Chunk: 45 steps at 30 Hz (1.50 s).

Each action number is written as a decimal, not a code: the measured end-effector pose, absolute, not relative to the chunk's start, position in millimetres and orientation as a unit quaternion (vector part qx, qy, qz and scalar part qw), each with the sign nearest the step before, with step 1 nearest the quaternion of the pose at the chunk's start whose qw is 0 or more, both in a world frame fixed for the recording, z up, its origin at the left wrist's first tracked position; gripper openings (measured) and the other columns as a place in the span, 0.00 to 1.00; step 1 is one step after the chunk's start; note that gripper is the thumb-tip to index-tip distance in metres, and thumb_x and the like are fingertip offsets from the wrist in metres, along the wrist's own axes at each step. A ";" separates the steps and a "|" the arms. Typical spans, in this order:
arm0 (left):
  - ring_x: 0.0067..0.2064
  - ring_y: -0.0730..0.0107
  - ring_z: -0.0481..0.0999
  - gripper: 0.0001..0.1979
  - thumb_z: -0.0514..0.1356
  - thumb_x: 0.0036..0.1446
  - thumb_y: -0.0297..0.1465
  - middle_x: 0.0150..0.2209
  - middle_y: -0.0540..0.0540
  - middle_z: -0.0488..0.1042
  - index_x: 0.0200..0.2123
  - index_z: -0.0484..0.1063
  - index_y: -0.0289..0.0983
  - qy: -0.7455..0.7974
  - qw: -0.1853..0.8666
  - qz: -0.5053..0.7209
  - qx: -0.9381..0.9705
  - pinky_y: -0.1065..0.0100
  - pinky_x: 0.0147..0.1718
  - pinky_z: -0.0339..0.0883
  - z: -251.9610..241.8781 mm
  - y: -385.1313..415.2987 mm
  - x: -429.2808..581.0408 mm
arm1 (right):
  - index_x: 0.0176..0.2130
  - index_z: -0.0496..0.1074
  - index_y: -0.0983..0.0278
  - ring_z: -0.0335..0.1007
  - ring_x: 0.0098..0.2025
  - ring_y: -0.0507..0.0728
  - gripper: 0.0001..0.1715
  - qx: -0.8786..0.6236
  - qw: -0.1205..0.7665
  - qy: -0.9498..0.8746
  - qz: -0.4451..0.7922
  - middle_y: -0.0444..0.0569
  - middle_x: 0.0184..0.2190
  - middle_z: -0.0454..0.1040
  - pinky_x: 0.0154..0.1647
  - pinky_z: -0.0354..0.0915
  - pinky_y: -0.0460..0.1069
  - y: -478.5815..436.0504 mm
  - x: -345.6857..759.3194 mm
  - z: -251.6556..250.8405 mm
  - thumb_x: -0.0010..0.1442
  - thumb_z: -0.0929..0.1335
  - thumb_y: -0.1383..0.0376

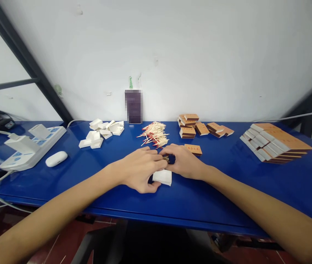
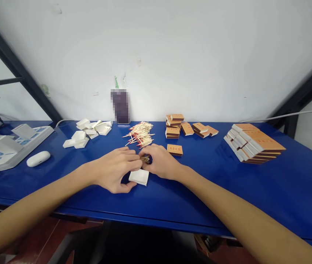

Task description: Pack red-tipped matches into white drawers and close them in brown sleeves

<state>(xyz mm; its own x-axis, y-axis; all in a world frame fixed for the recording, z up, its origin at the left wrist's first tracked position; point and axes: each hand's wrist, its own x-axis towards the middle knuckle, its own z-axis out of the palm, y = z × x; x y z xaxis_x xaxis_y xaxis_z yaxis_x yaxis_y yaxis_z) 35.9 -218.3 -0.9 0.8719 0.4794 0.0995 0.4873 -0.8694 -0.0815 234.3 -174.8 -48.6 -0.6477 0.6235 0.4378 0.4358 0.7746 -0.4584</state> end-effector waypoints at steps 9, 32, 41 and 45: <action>0.31 0.66 0.66 0.17 0.60 0.51 0.45 0.29 0.49 0.68 0.29 0.62 0.37 -0.249 0.000 -0.078 -0.965 0.63 0.34 0.59 -6.7 -197.1 11.9 | 0.37 0.76 0.64 0.75 0.37 0.54 0.07 -0.293 0.317 -0.884 0.180 0.47 0.35 0.80 0.40 0.67 0.49 -171.5 238.9 -50.3 0.56 0.69 0.71; 0.34 0.67 0.67 0.29 0.67 0.44 0.53 0.35 0.50 0.69 0.38 0.63 0.39 -0.377 -0.140 -0.109 -0.909 0.67 0.34 0.58 -11.5 -200.5 1.7 | 0.36 0.77 0.62 0.75 0.34 0.52 0.04 -0.279 0.299 -0.890 0.201 0.45 0.33 0.80 0.36 0.66 0.47 -191.4 240.0 -32.2 0.58 0.70 0.68; 0.33 0.68 0.68 0.28 0.65 0.46 0.56 0.32 0.49 0.71 0.36 0.70 0.37 -0.328 -0.112 -0.106 -0.932 0.65 0.36 0.59 -16.6 -203.4 4.4 | 0.36 0.77 0.62 0.74 0.35 0.53 0.10 -0.231 0.246 -0.921 0.196 0.46 0.34 0.80 0.37 0.65 0.47 -205.3 237.8 -24.5 0.56 0.68 0.73; 0.33 0.67 0.69 0.28 0.66 0.45 0.57 0.31 0.49 0.72 0.32 0.72 0.37 -0.289 -0.100 -0.121 -0.944 0.65 0.36 0.59 -20.4 -206.8 9.0 | 0.37 0.76 0.63 0.72 0.32 0.53 0.09 -0.210 0.223 -0.931 0.197 0.46 0.33 0.78 0.34 0.64 0.47 -207.0 237.8 -23.3 0.56 0.68 0.73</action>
